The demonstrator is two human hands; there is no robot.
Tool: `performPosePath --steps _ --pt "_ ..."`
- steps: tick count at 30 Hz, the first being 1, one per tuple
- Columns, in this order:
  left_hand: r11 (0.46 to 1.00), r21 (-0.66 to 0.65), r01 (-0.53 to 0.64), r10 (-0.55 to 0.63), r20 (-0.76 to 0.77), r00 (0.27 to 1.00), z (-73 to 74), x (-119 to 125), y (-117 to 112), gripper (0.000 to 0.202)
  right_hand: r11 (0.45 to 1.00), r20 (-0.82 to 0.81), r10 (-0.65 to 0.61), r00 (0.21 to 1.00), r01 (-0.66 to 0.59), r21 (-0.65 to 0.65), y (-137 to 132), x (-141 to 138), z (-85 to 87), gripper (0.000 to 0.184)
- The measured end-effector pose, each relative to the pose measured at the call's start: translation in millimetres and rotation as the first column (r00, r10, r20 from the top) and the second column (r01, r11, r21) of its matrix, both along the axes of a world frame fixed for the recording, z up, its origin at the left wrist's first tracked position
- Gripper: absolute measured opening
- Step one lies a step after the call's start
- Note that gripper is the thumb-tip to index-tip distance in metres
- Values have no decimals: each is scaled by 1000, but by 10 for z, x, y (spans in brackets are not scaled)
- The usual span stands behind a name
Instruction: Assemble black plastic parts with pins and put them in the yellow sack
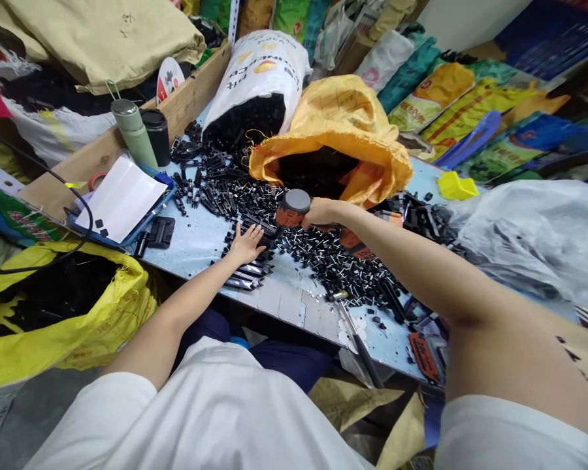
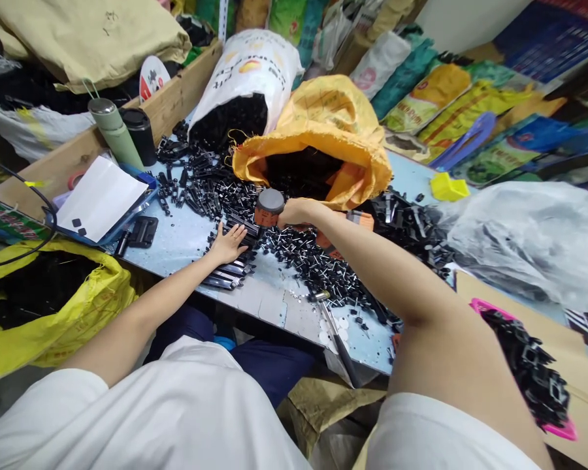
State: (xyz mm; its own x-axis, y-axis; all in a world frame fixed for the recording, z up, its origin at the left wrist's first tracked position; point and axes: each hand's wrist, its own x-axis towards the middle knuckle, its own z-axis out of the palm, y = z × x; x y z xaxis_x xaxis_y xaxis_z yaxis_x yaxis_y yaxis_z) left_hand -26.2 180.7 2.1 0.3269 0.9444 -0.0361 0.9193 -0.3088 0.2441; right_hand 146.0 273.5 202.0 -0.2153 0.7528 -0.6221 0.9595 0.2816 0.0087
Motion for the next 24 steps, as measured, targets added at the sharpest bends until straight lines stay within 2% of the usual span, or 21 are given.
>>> performPosePath --steps 3,5,10,13,15,19,21,24 --pt "1000 22 -1 1 12 1000 30 -4 -23 55 998 42 25 999 -22 -53 -146 -41 93 26" --pt "999 52 3 -5 30 1000 27 -9 -39 54 996 15 5 1000 -4 -85 -235 -34 117 28" --pt "999 52 0 -3 49 999 -2 -7 -17 53 989 -92 -33 995 19 -149 -310 -28 10 30" --pt "1000 20 0 -1 51 999 52 6 15 54 989 -62 -3 998 -6 -145 -322 -103 -24 24" --pt "999 -32 7 -5 48 999 122 9 -16 54 992 -10 59 998 -59 -110 -360 -167 17 22" --pt "990 -130 45 -37 68 997 225 -13 -313 62 990 15 138 990 -137 -20 -493 -213 162 24" --pt "986 -156 53 -40 85 996 217 -28 -526 73 991 -31 134 990 -135 -20 -553 -188 197 28" --pt "987 -155 48 -34 87 996 159 -39 -761 84 991 -56 115 992 -118 -67 -606 -147 158 30"
